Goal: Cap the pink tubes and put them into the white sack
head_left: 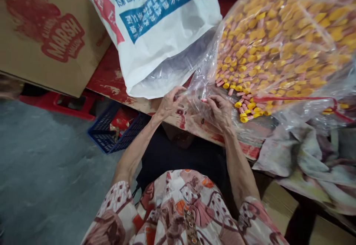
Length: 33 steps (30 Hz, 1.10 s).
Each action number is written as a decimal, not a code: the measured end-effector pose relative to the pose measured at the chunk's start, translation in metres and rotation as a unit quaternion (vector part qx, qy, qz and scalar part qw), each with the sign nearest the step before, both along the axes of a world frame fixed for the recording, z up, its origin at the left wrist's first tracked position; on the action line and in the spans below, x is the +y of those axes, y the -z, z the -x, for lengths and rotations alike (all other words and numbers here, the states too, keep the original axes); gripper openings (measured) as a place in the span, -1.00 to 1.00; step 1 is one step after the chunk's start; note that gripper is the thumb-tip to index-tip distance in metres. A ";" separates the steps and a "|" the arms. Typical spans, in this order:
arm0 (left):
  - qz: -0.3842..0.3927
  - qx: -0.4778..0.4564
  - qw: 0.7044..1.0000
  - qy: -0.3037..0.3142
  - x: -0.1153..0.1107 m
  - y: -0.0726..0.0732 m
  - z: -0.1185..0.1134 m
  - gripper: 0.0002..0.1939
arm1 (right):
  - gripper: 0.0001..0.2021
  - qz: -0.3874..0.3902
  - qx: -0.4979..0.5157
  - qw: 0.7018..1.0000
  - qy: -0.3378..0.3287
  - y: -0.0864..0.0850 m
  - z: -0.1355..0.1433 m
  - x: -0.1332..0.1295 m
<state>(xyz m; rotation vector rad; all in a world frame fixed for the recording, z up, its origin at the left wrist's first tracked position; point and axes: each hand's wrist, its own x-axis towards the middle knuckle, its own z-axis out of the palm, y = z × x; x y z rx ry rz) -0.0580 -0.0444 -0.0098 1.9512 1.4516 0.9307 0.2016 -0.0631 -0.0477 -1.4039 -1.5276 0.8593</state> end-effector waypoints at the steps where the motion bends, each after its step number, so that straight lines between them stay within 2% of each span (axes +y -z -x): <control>1: 0.019 -0.008 0.999 0.039 -0.008 -0.007 -0.004 -0.75 | -0.64 0.021 0.049 0.998 -0.025 -0.004 0.003 -0.003; 4: 0.047 -0.037 0.993 0.100 -0.020 -0.021 -0.016 -0.75 | -0.64 0.046 0.165 0.982 -0.077 -0.011 0.018 -0.012; 7: 0.053 -0.032 0.994 0.087 -0.022 -0.021 -0.028 -0.76 | -0.57 0.036 0.192 0.977 -0.087 -0.006 0.027 -0.021; 10: 0.042 0.088 0.992 0.085 -0.019 -0.011 -0.043 -0.85 | -0.56 -0.003 0.088 0.993 -0.075 0.007 0.019 -0.027; 13: 0.017 0.216 0.970 0.109 -0.015 0.000 -0.063 -0.88 | -0.66 -0.048 -0.040 0.998 0.014 0.017 -0.003 -0.017; 16: 0.007 0.245 0.961 0.131 -0.008 0.001 -0.074 -0.86 | -0.66 -0.072 -0.139 0.981 0.118 0.017 -0.021 0.017; 18: 0.031 0.228 0.962 0.148 -0.002 -0.004 -0.073 -0.87 | -0.62 -0.068 -0.202 0.966 0.148 0.011 -0.026 0.045; 21: 0.105 0.150 0.972 0.145 0.001 -0.017 -0.062 -0.91 | -0.64 -0.035 -0.262 0.957 0.124 -0.001 -0.022 0.077; 24: 0.122 0.088 0.985 0.087 -0.008 -0.028 -0.055 -0.90 | -0.70 -0.013 -0.287 0.954 0.090 -0.007 -0.014 0.082; 26: 0.086 0.113 0.989 0.048 -0.017 -0.028 -0.057 -0.89 | -0.66 -0.010 -0.297 0.952 0.080 -0.007 -0.012 0.074; 29: 0.066 0.201 0.977 0.015 -0.027 -0.021 -0.066 -0.93 | -0.64 -0.010 -0.310 0.948 0.075 -0.006 -0.012 0.059; 31: 0.072 0.230 0.970 0.017 -0.028 -0.016 -0.070 -0.91 | -0.69 -0.017 -0.321 0.944 0.077 -0.004 -0.013 0.054; 33: 0.052 0.222 0.973 0.031 -0.029 -0.014 -0.069 -0.91 | -0.74 -0.035 -0.329 0.941 0.076 -0.002 -0.015 0.051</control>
